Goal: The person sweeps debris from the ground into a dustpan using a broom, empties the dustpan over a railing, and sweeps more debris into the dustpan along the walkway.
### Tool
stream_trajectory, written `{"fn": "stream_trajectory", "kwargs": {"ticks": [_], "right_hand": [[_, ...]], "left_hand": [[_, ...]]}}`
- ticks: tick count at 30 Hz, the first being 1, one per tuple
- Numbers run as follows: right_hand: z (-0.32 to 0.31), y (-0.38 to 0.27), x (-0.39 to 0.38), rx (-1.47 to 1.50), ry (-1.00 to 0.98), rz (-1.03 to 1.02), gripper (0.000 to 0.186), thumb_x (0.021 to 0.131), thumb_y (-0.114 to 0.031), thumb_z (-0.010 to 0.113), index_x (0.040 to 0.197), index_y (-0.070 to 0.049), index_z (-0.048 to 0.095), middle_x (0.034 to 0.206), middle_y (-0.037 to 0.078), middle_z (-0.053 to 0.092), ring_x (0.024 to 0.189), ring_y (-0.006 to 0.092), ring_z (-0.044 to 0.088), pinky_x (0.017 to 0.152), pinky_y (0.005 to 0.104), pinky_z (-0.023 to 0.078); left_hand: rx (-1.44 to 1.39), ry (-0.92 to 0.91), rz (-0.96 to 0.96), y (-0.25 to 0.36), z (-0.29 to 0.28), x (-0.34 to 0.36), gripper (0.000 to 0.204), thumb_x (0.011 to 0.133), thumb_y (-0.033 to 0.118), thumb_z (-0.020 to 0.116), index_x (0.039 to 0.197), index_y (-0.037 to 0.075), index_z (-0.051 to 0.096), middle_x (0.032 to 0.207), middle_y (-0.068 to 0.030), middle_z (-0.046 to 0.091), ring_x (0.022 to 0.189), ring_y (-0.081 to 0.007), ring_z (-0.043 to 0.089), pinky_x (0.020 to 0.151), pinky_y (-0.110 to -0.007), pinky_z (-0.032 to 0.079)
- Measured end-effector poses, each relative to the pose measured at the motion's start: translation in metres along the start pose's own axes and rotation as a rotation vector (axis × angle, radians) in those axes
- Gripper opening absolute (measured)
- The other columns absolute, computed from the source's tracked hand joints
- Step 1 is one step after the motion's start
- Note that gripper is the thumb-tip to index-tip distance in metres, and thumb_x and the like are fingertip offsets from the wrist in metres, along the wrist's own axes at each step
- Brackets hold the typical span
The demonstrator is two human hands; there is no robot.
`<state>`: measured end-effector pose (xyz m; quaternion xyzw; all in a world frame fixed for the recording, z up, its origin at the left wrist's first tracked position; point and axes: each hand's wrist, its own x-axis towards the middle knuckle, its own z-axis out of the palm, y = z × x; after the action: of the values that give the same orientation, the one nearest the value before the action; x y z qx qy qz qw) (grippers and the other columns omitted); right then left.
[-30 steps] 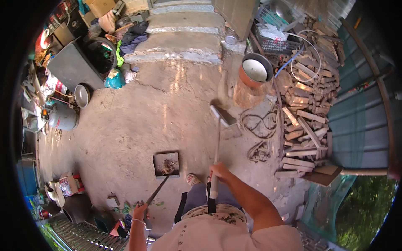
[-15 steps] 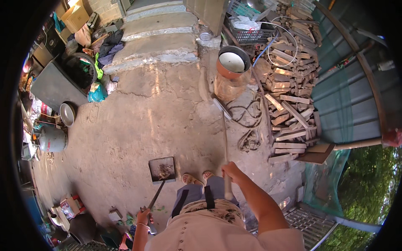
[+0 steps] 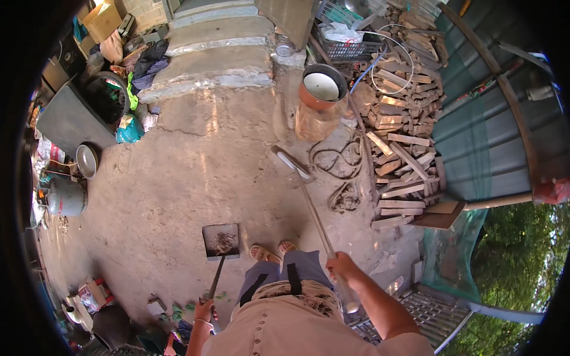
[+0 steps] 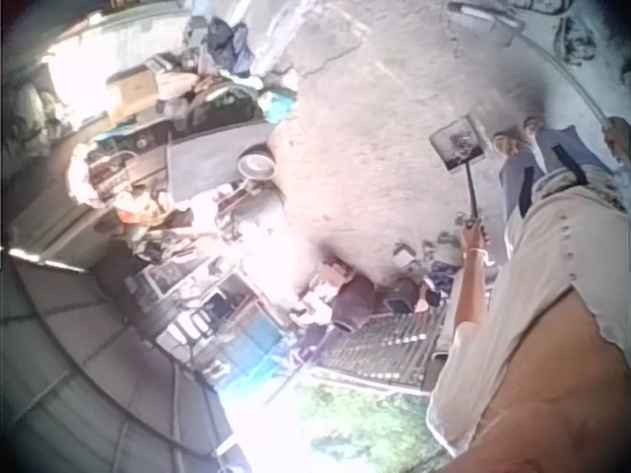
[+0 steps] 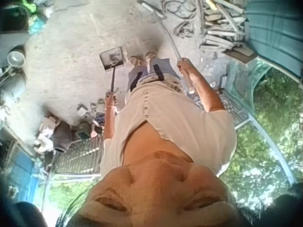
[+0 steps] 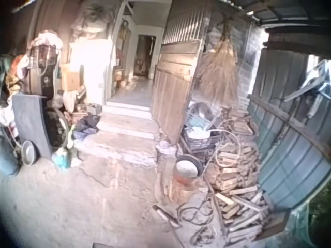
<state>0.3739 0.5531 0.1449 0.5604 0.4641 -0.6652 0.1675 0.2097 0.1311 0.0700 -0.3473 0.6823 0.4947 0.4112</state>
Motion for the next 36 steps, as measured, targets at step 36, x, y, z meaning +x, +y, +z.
{"fn": "stream_trajectory", "kwargs": {"ticks": [36], "right_hand": [[0.123,-0.049,0.056,0.213,-0.514,0.034,0.012,0.070,-0.006,0.052,0.060,-0.005,0.047,0.055,0.005,0.045,0.046,0.0140,0.045,0.043,0.0266,0.038]], "left_hand": [[0.026,0.038,-0.007,-0.018,0.004,-0.003,0.014,0.071,0.009,0.054,0.076,0.008,0.042,0.054,-0.0062,0.044,0.030,-0.0162,0.041,0.025,-0.029,0.031]]}}
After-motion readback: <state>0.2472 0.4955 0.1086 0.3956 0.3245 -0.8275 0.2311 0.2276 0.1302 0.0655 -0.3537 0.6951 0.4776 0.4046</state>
